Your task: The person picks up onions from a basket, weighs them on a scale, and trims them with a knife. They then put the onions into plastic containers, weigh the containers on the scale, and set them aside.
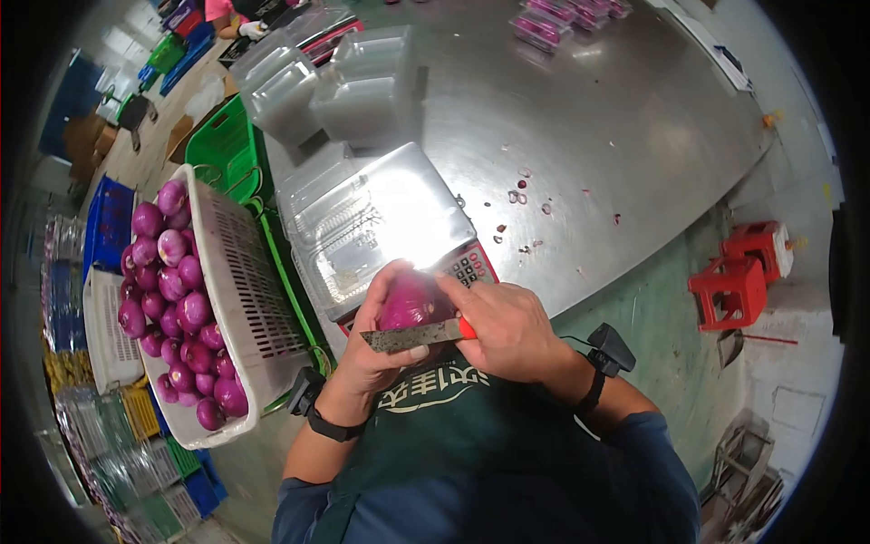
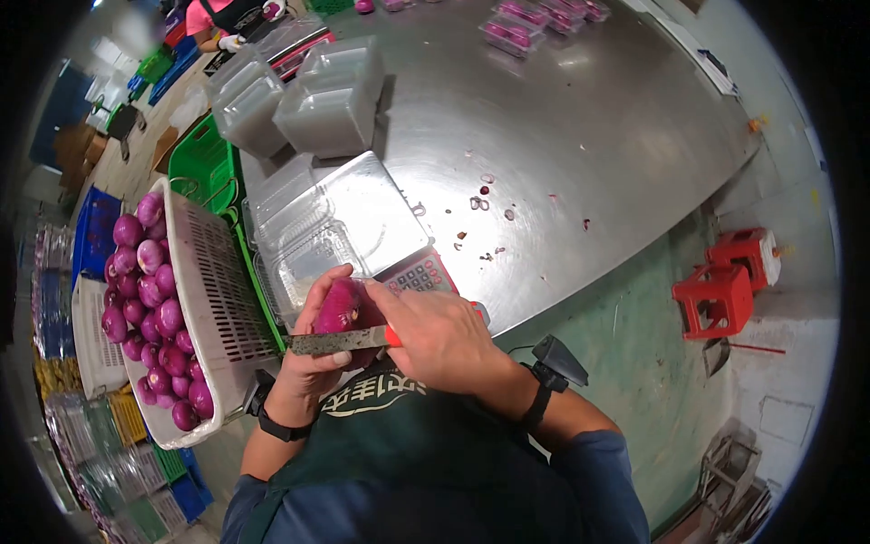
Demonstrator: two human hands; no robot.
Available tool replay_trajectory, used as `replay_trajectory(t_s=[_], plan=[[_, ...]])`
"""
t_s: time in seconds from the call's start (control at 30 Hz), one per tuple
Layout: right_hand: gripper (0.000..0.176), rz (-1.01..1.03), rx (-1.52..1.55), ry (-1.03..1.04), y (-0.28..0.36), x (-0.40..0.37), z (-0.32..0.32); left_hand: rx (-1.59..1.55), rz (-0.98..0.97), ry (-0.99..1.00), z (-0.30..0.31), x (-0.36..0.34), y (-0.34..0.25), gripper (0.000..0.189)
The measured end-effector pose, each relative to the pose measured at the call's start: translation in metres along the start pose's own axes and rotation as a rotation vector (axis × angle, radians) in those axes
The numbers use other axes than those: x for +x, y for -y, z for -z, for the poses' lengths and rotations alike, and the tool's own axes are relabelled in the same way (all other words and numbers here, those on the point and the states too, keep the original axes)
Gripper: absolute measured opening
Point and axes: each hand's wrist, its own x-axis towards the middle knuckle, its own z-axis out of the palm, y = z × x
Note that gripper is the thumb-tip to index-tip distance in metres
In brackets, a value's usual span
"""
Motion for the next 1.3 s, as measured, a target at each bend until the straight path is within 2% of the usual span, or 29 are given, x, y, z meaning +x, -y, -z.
replay_trajectory(t_s=[0.1, 0.17, 0.47, 0.6, 0.67, 0.77, 0.8, 0.87, 0.9, 0.93, 1.0, 1.07, 1.2, 1.3], plan=[[0.068, -0.004, -0.039, -0.027, -0.007, -0.009, 0.006, 0.07, 0.011, -0.015, -0.007, 0.008, 0.003, 0.114], [0.068, -0.016, -0.059, -0.027, -0.014, -0.016, 0.008, 0.022, 0.051, 0.09, -0.012, 0.011, 0.0, 0.103], [0.059, -0.13, -0.088, -0.043, -0.039, -0.035, 0.014, 0.067, 0.091, 0.093, -0.029, 0.024, 0.007, 0.104], [0.044, -0.539, -0.192, -0.318, -0.119, -0.061, 0.007, 0.152, 0.052, 0.137, -0.022, 0.026, 0.009, 0.11], [0.041, -0.8, -0.227, -0.265, -0.149, -0.066, 0.024, 0.041, 0.042, 0.101, -0.023, 0.026, 0.009, 0.112], [0.042, -0.86, -0.381, -0.341, -0.206, -0.079, 0.025, -0.073, 0.025, 0.088, -0.017, 0.024, 0.011, 0.114], [0.042, -0.85, -0.375, -0.334, -0.217, -0.084, 0.025, -0.072, 0.016, 0.078, -0.016, 0.022, 0.01, 0.114], [0.048, -0.871, -0.563, -0.234, -0.232, -0.083, 0.024, -0.148, 0.012, 0.075, -0.014, 0.019, 0.007, 0.115], [0.059, -0.805, -0.638, -0.147, -0.222, -0.077, 0.027, -0.149, -0.006, 0.063, -0.013, 0.017, 0.005, 0.115], [0.059, -0.781, -0.633, -0.141, -0.206, -0.069, 0.026, -0.188, -0.029, 0.088, -0.012, 0.015, 0.004, 0.111], [0.068, -0.594, -0.138, -0.203, -0.159, -0.045, 0.017, -0.226, -0.094, 0.092, -0.011, 0.012, 0.003, 0.106], [0.081, -0.496, 0.463, -0.165, -0.091, -0.017, 0.006, -0.236, -0.102, -0.007, -0.009, 0.007, -0.001, 0.1], [0.114, 0.227, 0.31, 0.01, -0.015, 0.031, -0.023, -0.487, -0.208, -0.062, -0.002, 0.003, 0.0, 0.071], [0.111, 0.344, 0.319, 0.056, 0.006, 0.053, -0.053, -0.55, -0.206, -0.079, 0.007, -0.009, -0.002, 0.055]])
